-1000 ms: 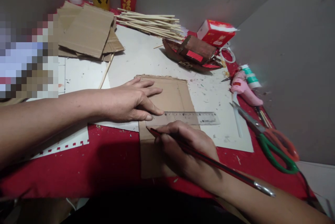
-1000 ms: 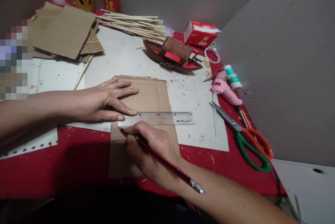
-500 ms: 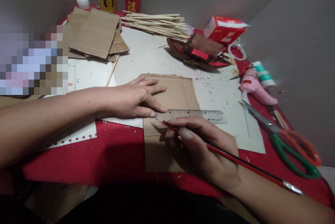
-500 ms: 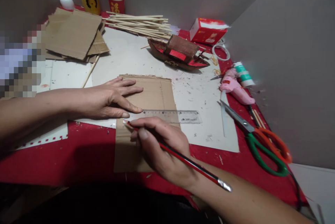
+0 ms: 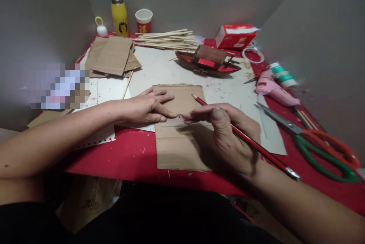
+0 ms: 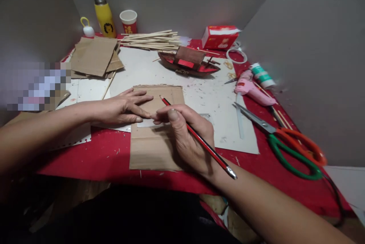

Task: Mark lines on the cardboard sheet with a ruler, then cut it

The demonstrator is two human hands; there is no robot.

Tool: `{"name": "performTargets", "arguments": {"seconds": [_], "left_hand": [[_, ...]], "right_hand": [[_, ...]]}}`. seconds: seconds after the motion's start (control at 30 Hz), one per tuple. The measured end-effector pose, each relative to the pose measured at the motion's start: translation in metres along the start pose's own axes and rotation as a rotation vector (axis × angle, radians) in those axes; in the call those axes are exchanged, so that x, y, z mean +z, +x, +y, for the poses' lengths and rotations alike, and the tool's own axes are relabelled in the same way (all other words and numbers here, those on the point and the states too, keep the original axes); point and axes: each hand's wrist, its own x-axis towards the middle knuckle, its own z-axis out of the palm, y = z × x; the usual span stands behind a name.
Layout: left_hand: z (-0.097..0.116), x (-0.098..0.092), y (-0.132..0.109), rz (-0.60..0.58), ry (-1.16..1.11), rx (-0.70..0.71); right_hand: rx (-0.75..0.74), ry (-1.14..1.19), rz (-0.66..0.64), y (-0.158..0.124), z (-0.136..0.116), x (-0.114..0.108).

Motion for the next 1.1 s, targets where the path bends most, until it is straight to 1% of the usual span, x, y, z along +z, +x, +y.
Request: {"name": "performTargets", "arguments": {"seconds": [0.1, 0.17, 0.27, 0.33, 0.4, 0.5, 0.57, 0.63, 0.83, 1.0, 1.1], "left_hand": [[0.001, 0.001, -0.002, 0.014, 0.012, -0.013], [0.001, 0.002, -0.003, 0.03, 0.009, -0.021], [0.001, 0.004, -0.005, 0.054, -0.007, -0.028], [-0.001, 0.006, -0.005, 0.07, -0.009, -0.031], [-0.002, 0.008, -0.006, 0.092, -0.002, -0.026], [-0.005, 0.01, -0.007, 0.109, 0.004, -0.018], [-0.005, 0.011, -0.008, 0.116, -0.002, -0.016], [-0.005, 0.011, -0.009, 0.123, -0.009, -0.011], [-0.005, 0.011, -0.01, 0.14, -0.006, 0.006], [-0.002, 0.013, -0.009, 0.145, -0.007, 0.027], [-0.002, 0.014, -0.009, 0.195, -0.011, 0.022]], "right_hand": [[-0.038, -0.165, -0.056, 0.005, -0.009, -0.02], [-0.136, -0.292, -0.097, 0.01, -0.006, -0.04], [-0.298, -0.41, -0.197, 0.019, 0.015, -0.07], [-0.307, -0.468, -0.288, 0.023, 0.036, -0.086], [-0.315, -0.489, -0.375, 0.026, 0.056, -0.095], [-0.286, -0.495, -0.463, 0.028, 0.079, -0.1], [-0.27, -0.491, -0.509, 0.028, 0.088, -0.099], [-0.279, -0.475, -0.527, 0.027, 0.094, -0.098], [-0.337, -0.39, -0.471, 0.023, 0.101, -0.096], [-0.355, -0.351, -0.463, 0.024, 0.101, -0.094], [-0.358, -0.339, -0.459, 0.023, 0.102, -0.095]]}}
